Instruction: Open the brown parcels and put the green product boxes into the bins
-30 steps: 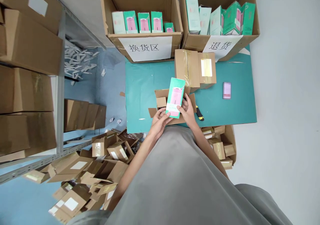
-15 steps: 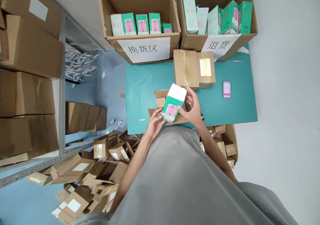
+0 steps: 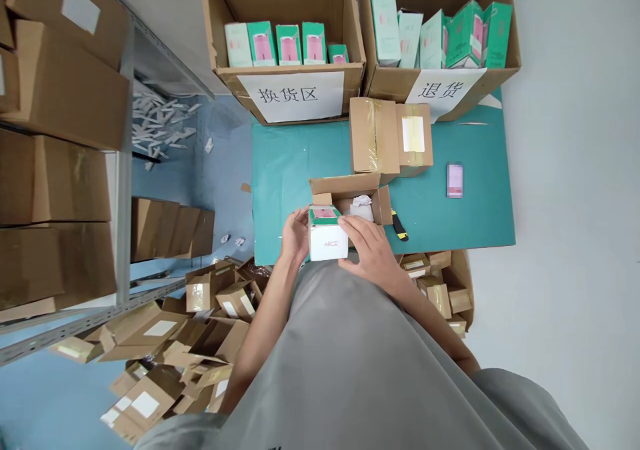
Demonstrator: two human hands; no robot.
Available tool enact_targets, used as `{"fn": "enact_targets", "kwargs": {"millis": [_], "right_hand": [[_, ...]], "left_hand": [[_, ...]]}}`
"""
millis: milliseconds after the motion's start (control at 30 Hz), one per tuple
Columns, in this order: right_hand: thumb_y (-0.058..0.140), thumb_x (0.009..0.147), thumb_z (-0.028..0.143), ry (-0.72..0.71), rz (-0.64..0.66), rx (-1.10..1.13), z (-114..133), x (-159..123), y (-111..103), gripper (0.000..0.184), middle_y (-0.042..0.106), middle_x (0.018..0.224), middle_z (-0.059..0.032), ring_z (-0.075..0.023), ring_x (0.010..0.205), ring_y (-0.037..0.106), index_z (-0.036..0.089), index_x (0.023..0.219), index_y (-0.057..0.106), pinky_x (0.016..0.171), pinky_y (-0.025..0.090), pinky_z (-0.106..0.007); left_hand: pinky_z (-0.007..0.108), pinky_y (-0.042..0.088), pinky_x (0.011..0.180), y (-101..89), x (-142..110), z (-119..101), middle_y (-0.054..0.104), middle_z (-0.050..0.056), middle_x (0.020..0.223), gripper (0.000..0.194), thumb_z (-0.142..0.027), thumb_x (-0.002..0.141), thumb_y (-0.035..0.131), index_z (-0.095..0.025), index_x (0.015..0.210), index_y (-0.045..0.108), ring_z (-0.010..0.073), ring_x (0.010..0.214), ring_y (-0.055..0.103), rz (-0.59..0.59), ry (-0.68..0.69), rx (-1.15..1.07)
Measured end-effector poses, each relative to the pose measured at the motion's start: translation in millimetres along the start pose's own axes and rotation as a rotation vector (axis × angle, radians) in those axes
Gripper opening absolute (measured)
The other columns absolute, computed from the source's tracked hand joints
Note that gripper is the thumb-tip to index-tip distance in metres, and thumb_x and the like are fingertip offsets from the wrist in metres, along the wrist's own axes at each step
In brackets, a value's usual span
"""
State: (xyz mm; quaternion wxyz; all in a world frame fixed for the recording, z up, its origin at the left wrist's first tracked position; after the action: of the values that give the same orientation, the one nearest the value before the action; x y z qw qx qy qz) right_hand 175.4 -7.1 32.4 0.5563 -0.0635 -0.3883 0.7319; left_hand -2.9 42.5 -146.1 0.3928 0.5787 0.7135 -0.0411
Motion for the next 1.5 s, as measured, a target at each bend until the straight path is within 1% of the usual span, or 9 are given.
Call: {"fn": "enact_targets", "kwargs": {"millis": [100, 233, 467, 600, 767, 1033, 1167, 1333, 1500], "right_hand": [[0.067, 0.096, 0.009, 0.069, 0.070, -0.057, -11, -1, -6, 0.101, 0.058, 0.172, -0.0115, -0.0384, 0.154, 0.062, 0.036, 0.185, 0.028, 0.129, 0.055, -0.062], [0.064, 0.098, 0.007, 0.138, 0.108, -0.066, -29, -4, -11, 0.094, 0.054, 0.176, -0.0114, -0.0376, 0.158, 0.059, 0.034, 0.182, 0.034, 0.128, 0.057, -0.062], [0.063, 0.100, 0.008, 0.243, 0.093, -0.019, -49, -2, -19, 0.099, 0.027, 0.191, -0.0087, -0.0365, 0.167, 0.049, 0.043, 0.185, 0.024, 0.125, 0.060, -0.056], [0.069, 0.091, 0.008, 0.335, 0.039, 0.023, -62, -1, -27, 0.112, 0.030, 0.187, -0.0088, -0.0381, 0.166, 0.049, 0.041, 0.186, 0.021, 0.133, 0.051, -0.058], [0.067, 0.096, 0.022, 0.438, -0.118, 0.169, -86, -6, -41, 0.093, 0.043, 0.182, -0.0116, -0.0368, 0.169, 0.044, 0.032, 0.182, 0.033, 0.140, 0.042, -0.059], [0.079, 0.098, 0.046, 0.614, -0.352, 0.546, -146, -16, -43, 0.068, 0.053, 0.175, -0.0188, -0.0365, 0.151, 0.064, 0.029, 0.159, 0.053, 0.110, 0.066, -0.049], [0.084, 0.095, 0.054, 0.634, -0.358, 0.617, -162, 0, -44, 0.061, 0.048, 0.180, -0.0165, -0.0371, 0.158, 0.058, 0.032, 0.146, 0.059, 0.106, 0.067, -0.046], [0.089, 0.091, 0.061, 0.606, -0.291, 0.673, -176, 37, -47, 0.059, 0.062, 0.169, -0.0155, -0.0374, 0.151, 0.065, 0.031, 0.136, 0.065, 0.109, 0.066, -0.050], [0.089, 0.091, 0.064, 0.549, -0.300, 0.698, -197, 94, -57, 0.060, 0.068, 0.162, -0.0132, -0.0378, 0.149, 0.066, 0.031, 0.138, 0.069, 0.117, 0.062, -0.053]], "left_hand": [[0.042, 0.066, 0.102, -15.0, 6, -1, 0.086, 0.010, 0.106, 0.043, -0.060, 0.085, 0.090, -0.021, 0.100, 0.079, 0.0337, 0.120, 0.080, -0.064, -0.015, -0.096], [0.034, 0.066, 0.086, -26.7, 11, -13, 0.086, 0.009, 0.107, 0.042, -0.053, 0.087, 0.095, -0.020, 0.109, 0.081, 0.0261, 0.104, 0.081, -0.066, 0.045, -0.084], [0.032, 0.067, 0.081, -21.0, 1, -11, 0.084, 0.002, 0.102, 0.033, -0.038, 0.090, 0.095, -0.023, 0.106, 0.070, 0.0196, 0.089, 0.079, 0.051, -0.073, -0.125], [0.031, 0.068, 0.082, -11.4, -9, -7, 0.081, 0.000, 0.104, 0.036, -0.036, 0.090, 0.095, -0.024, 0.108, 0.066, 0.0173, 0.088, 0.078, 0.112, -0.104, -0.109], [0.041, 0.069, 0.102, 4.4, -21, -12, 0.082, 0.002, 0.122, 0.052, -0.046, 0.086, 0.099, -0.028, 0.121, 0.066, 0.0234, 0.111, 0.081, 0.203, -0.110, -0.038], [0.056, 0.058, 0.123, 27.6, -31, -30, 0.081, 0.012, 0.140, 0.065, -0.057, 0.086, 0.098, -0.027, 0.136, 0.069, 0.0356, 0.139, 0.074, 0.305, -0.121, 0.087], [0.054, 0.061, 0.119, 35.5, -19, -46, 0.078, 0.013, 0.145, 0.072, -0.062, 0.085, 0.098, -0.027, 0.141, 0.069, 0.0369, 0.141, 0.073, 0.308, -0.087, 0.145], [0.046, 0.070, 0.102, 39.4, 3, -69, 0.070, 0.014, 0.157, 0.076, -0.068, 0.083, 0.096, -0.025, 0.139, 0.069, 0.0368, 0.134, 0.075, 0.243, -0.039, 0.301], [0.045, 0.071, 0.101, 69.0, 22, -84, 0.062, 0.016, 0.168, 0.095, -0.065, 0.082, 0.097, -0.031, 0.160, 0.055, 0.0376, 0.142, 0.072, 0.351, -0.006, 0.336]]}}
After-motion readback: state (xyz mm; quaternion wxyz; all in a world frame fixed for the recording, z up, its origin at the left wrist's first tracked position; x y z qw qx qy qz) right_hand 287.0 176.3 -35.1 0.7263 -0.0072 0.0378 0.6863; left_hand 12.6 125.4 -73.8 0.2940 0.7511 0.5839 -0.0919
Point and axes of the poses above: each hand's wrist, its own x-axis towards the middle knuckle, its own y-axis out of the palm, z = x × y, the point moved 10 cm from there along x, towards the middle knuckle
